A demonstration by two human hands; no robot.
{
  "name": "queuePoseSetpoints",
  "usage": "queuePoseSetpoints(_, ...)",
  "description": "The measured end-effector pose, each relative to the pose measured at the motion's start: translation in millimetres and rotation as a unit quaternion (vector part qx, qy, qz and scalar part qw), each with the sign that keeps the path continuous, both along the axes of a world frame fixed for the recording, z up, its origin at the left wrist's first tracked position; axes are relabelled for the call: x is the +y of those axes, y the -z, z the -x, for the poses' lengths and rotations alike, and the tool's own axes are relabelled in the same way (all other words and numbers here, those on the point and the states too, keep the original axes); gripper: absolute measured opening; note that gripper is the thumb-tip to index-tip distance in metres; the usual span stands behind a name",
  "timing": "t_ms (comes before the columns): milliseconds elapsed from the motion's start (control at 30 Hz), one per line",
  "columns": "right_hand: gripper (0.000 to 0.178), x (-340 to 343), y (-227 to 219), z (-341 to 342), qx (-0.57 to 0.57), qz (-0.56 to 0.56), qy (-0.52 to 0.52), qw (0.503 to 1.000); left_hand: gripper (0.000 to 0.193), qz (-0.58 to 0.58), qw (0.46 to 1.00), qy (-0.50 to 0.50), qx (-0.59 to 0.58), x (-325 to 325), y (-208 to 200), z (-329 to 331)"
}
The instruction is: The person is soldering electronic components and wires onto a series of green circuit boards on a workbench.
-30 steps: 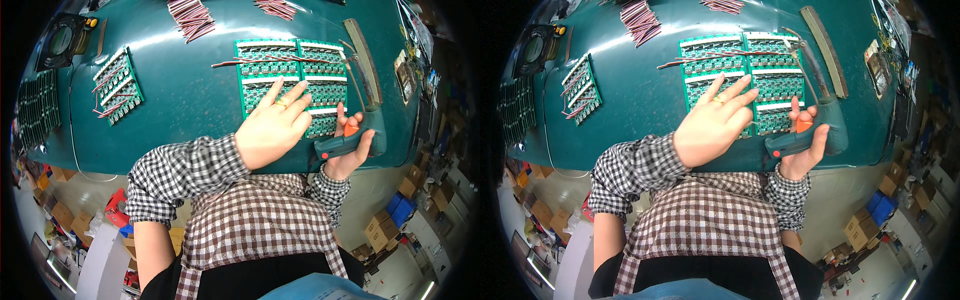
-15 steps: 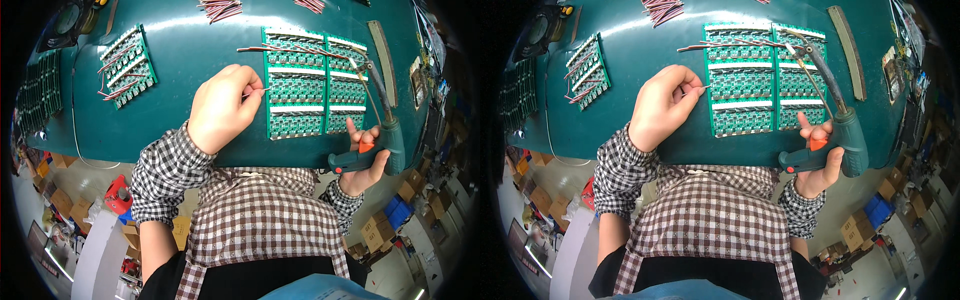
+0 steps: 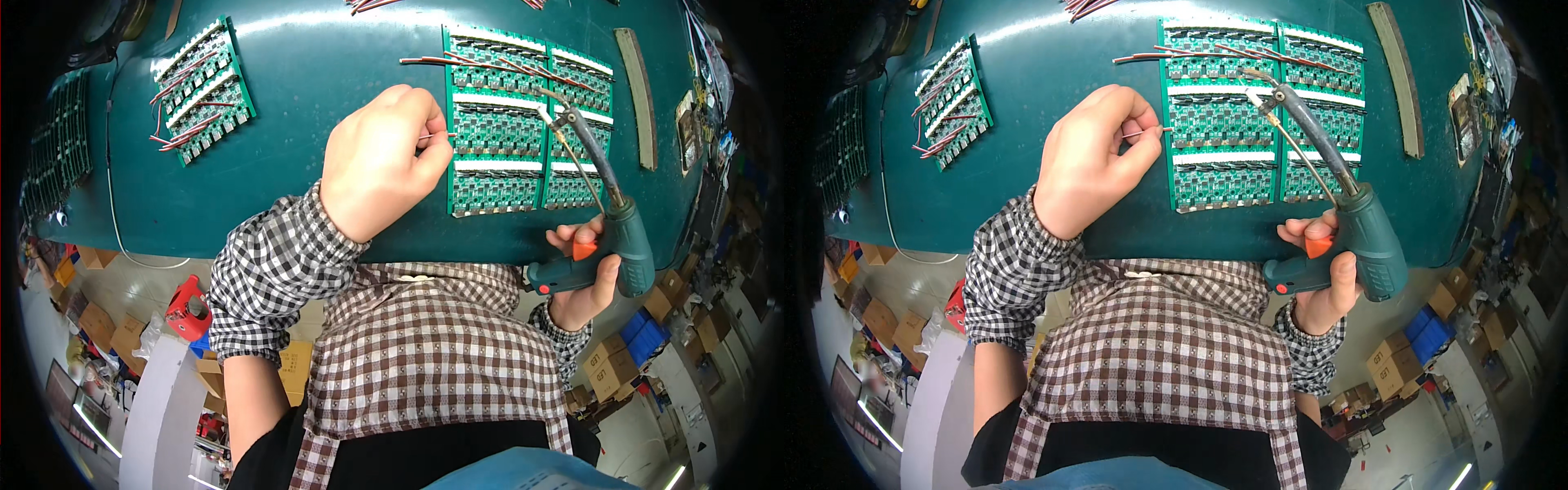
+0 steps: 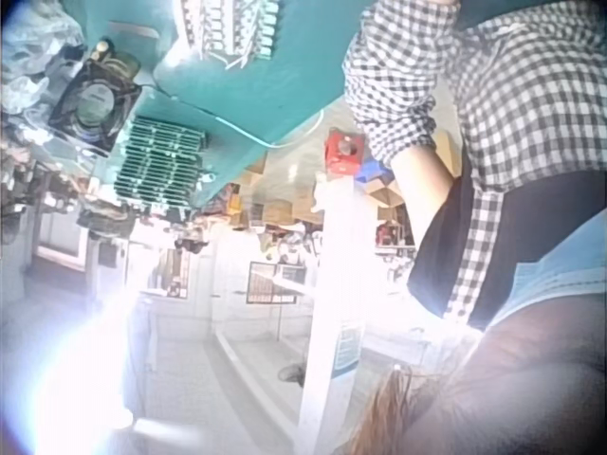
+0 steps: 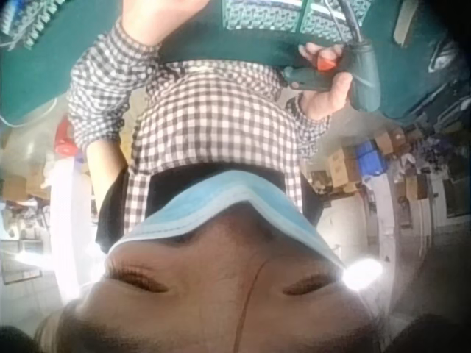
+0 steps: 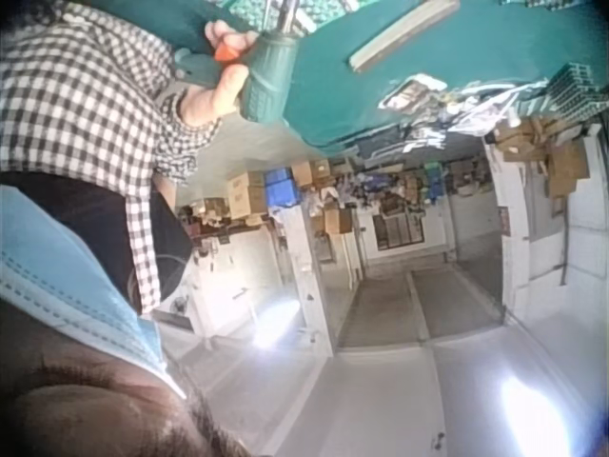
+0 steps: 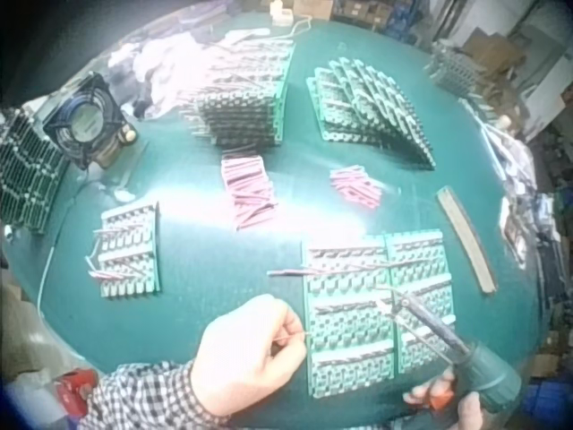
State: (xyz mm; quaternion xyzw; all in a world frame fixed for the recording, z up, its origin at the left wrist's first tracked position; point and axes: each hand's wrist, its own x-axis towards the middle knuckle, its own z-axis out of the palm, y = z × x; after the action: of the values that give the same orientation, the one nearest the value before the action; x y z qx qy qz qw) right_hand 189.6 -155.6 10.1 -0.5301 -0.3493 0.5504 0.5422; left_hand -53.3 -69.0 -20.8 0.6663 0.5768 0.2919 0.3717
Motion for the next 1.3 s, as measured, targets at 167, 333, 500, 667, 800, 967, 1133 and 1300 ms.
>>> queuePoseSetpoints(167,0.050,-4,-1,0,0.014,0.000,0.054,0.998,0.008,0.049,0.996,0.025,-0.069,1,-10,9)
queuePoseSetpoints(333,0.050,-4,-2,-1,0.011,-0.007,0.040,0.999,0.008,0.025,0.998,0.042,-0.044,13,-14,4)
queuePoseSetpoints(500,0.051,-9,-6,3,0.009,0.014,0.056,0.998,0.009,0.017,0.998,0.052,0.036,12,-2,3)
queuePoseSetpoints(667,0.053,-10,-7,3,0.007,0.034,0.046,0.998,0.008,0.024,0.998,0.048,0.031,12,-5,1)
queuePoseSetpoints(800,0.052,-12,-9,4,0.000,0.040,0.038,0.998,0.007,0.016,0.999,0.033,-0.003,11,-3,-1)
queuePoseSetpoints(967,0.050,-13,-10,2,0.007,0.045,0.030,0.999,0.007,0.002,0.999,0.032,-0.005,12,-3,-2)
queuePoseSetpoints(1133,0.048,-14,-12,5,0.004,0.045,0.029,0.999,0.007,0.006,0.999,0.041,0.014,12,-2,-1)
queuePoseSetpoints(1300,0.050,-15,-14,6,0.002,0.052,0.013,0.999,0.007,0.007,0.999,0.042,0.008,13,-4,0)
